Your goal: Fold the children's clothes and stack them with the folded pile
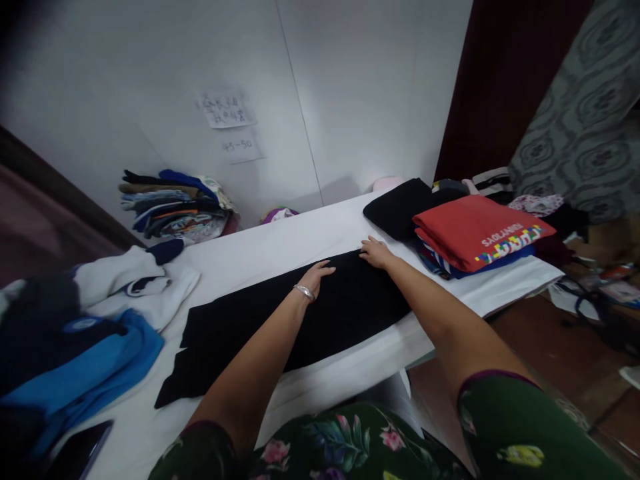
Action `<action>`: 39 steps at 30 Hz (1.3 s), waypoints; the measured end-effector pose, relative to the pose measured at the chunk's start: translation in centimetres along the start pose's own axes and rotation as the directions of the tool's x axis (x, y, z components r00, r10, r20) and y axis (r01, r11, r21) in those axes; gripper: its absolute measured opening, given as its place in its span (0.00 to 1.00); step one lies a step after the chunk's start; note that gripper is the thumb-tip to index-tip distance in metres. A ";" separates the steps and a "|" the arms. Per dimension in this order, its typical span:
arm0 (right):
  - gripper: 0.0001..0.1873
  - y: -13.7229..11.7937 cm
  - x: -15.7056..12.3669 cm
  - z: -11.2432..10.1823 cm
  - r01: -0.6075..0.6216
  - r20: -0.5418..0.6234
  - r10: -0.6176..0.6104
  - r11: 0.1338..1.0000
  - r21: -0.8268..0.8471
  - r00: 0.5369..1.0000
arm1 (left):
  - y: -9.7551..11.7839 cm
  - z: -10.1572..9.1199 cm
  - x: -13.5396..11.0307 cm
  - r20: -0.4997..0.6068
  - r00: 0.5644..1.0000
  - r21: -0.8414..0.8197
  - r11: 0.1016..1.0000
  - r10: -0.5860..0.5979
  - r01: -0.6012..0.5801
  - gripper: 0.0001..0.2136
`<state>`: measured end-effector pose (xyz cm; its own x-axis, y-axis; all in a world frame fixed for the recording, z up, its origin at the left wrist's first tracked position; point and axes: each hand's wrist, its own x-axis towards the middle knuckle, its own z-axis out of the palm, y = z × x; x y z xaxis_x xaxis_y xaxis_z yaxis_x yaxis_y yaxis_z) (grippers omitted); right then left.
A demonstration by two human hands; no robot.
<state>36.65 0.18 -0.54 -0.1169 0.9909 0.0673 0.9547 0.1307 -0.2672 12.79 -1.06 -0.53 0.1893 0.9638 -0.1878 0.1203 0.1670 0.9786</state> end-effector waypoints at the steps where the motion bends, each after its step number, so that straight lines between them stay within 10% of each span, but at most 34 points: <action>1: 0.14 0.2 0.3 -0.1 -0.006 0.010 0.006 1.000 -0.004 1.000 | -0.2 -0.2 -0.1 -0.015 1.000 0.034 0.999 0.005 -0.004 0.20; 6: 0.19 0.7 1.1 0.0 -0.094 -0.009 0.094 0.995 -0.032 0.996 | -1.2 -0.4 -0.8 -0.195 0.980 0.364 0.930 0.030 0.044 0.15; 13: 0.22 -0.6 0.4 1.7 -0.154 -0.121 0.147 0.987 -0.050 0.982 | 0.6 -0.1 -2.4 -0.156 0.983 0.564 0.825 0.101 0.005 0.17; 17: 0.27 -2.6 -0.8 2.5 -0.052 -0.210 0.044 0.998 -0.031 0.977 | 0.7 -0.2 -4.7 0.085 0.894 0.790 0.517 0.440 -0.330 0.21; 21: 0.30 -4.2 -2.4 4.3 0.012 -0.025 -0.013 0.999 -0.042 1.000 | -1.5 0.1 -5.9 0.314 0.898 0.863 0.301 0.308 -0.406 0.28; 34: 0.32 -4.9 -5.4 6.2 0.003 -0.001 -0.003 0.988 -0.157 1.000 | -3.1 -0.1 -6.2 0.331 0.923 0.862 0.334 0.197 -0.380 0.32; 39: 0.30 -3.5 -5.0 8.0 0.011 0.013 -0.009 0.989 -0.150 1.000 | -2.7 -3.4 -6.8 0.331 0.930 0.865 0.344 0.158 -0.366 0.30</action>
<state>31.68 -4.95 -7.64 -0.1289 0.9900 0.0568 0.9836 0.1349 -0.1193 7.90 -7.35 -1.60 0.5172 0.8545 -0.0481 0.8152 -0.4747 0.3319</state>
